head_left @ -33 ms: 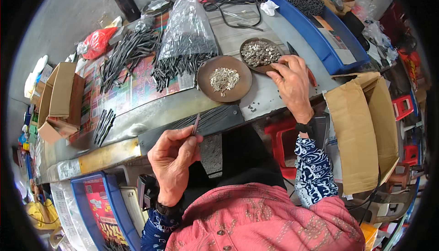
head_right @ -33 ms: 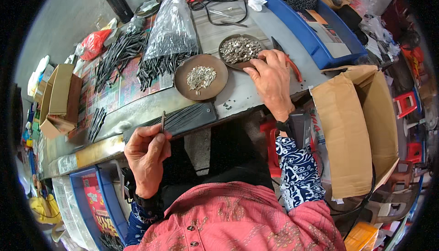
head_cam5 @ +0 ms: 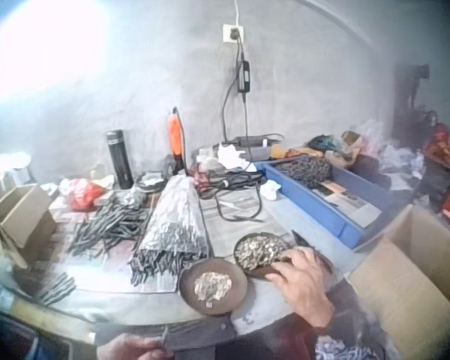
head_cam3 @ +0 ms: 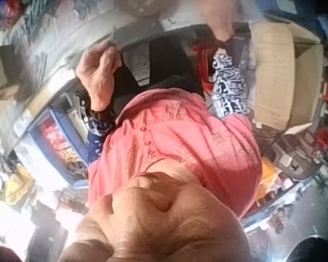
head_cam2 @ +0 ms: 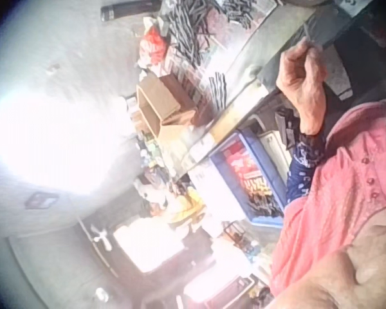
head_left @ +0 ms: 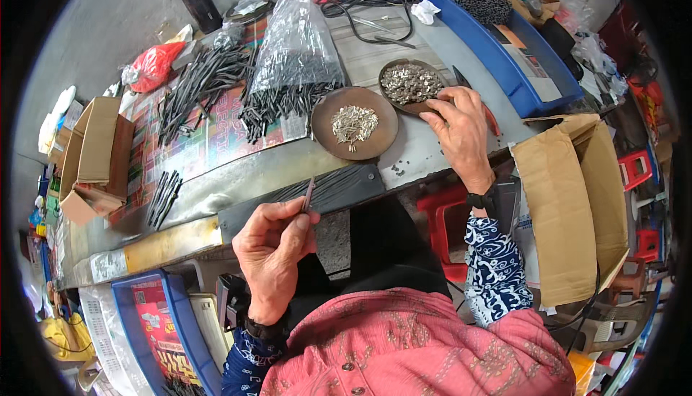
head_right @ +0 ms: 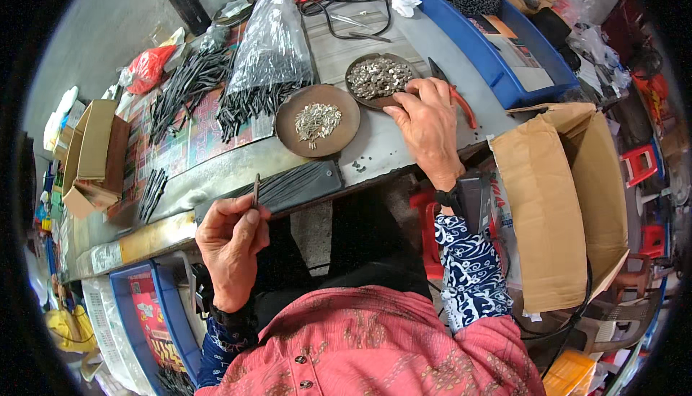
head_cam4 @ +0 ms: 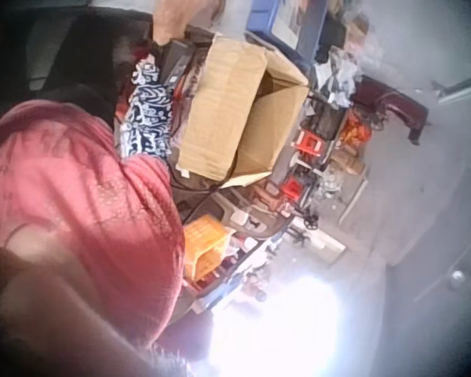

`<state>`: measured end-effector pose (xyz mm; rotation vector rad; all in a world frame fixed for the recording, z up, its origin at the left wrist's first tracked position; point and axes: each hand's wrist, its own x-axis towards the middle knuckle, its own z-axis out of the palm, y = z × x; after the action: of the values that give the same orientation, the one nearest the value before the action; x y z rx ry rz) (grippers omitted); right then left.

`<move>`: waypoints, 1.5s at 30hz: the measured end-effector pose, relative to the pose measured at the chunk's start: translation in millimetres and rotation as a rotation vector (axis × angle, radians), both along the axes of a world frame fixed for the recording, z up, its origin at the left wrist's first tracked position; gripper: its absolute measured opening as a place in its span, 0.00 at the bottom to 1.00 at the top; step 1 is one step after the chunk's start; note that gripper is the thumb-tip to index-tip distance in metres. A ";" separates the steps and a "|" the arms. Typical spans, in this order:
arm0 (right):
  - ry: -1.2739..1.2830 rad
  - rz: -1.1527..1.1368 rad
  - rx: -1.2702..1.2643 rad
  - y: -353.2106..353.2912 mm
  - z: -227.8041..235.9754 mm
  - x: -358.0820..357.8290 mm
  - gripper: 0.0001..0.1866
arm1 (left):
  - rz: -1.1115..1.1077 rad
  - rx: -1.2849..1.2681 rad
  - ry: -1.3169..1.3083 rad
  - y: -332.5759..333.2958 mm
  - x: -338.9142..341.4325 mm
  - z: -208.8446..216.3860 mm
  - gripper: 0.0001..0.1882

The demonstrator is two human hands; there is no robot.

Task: The person repeatedly picks up short black wires and small metal connectors from a workbench, inserts the connectors into the wire ends, and uses pliers to crimp them. The person also briefly handles a small packet of connectors. The assembled components are placed on the table.

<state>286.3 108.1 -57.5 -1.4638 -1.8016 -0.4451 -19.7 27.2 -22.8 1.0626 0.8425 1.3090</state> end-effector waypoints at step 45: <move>0.915 0.722 -0.299 -96.4 38.9 -155.2 0.10 | -0.054 0.012 -0.157 -29.9 2.2 5.8 0.07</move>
<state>131.1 11.7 -18.6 -0.8398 -1.4808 0.7686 -17.4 -2.7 -17.0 0.9716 0.6852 1.3348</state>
